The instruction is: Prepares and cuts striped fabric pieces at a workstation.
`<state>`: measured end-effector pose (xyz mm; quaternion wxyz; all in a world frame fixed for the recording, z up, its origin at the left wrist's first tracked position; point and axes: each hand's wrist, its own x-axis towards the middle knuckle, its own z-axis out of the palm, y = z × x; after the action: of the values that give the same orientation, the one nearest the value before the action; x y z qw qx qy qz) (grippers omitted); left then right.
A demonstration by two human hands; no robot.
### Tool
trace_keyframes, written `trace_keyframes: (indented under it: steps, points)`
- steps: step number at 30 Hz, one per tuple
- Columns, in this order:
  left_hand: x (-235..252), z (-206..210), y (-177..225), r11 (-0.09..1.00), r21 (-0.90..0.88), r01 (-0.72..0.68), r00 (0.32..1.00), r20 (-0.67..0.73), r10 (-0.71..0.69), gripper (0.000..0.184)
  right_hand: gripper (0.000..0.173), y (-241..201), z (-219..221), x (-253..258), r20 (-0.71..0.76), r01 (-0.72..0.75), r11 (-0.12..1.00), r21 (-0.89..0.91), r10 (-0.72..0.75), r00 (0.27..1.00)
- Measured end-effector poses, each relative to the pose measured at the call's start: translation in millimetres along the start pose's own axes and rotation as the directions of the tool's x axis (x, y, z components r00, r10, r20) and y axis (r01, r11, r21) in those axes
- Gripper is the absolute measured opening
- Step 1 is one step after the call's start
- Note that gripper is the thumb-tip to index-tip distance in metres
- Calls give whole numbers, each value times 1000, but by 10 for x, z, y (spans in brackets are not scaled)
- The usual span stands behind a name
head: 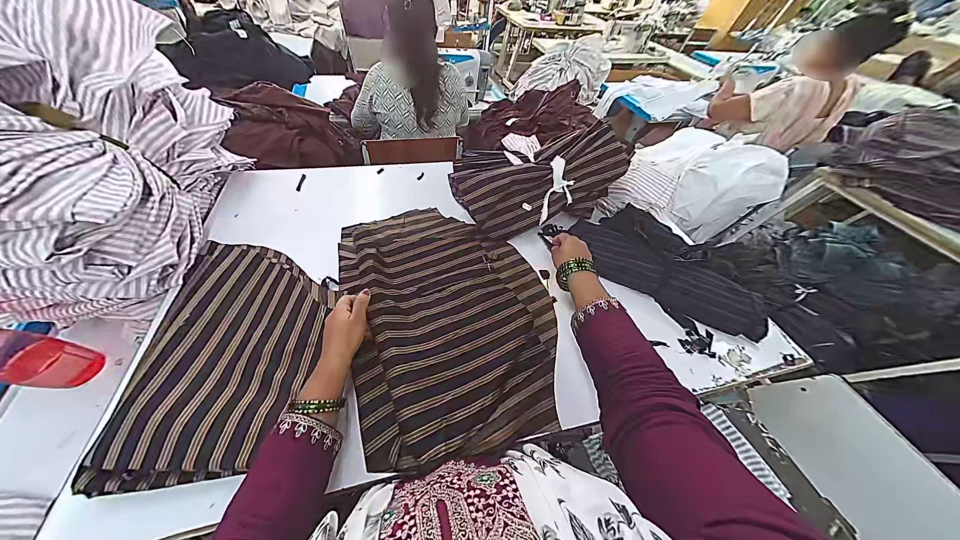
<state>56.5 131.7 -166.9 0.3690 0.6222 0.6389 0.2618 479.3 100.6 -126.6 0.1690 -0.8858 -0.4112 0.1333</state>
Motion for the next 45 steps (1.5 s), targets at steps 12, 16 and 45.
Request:
trace_keyframes:
  steps: [12, 16, 45]
  points:
    - [9, -11, 84, 988, 152, 30, 999, -33, -25, 32, 34, 330, -176, -28, 57, 6, 999, -43, -3, 998]
    - [44, -6, 180, 977, 194, 85, 996, -15, -83, 55, 30, 358, -184, 112, -9, -10, 998, -63, 9, 1000]
    - [-530, -229, -460, 780, 18, -626, 758, 252, 602, 69, 25, 646, 240, -1562, 121, -193, 520, 832, 168, 978]
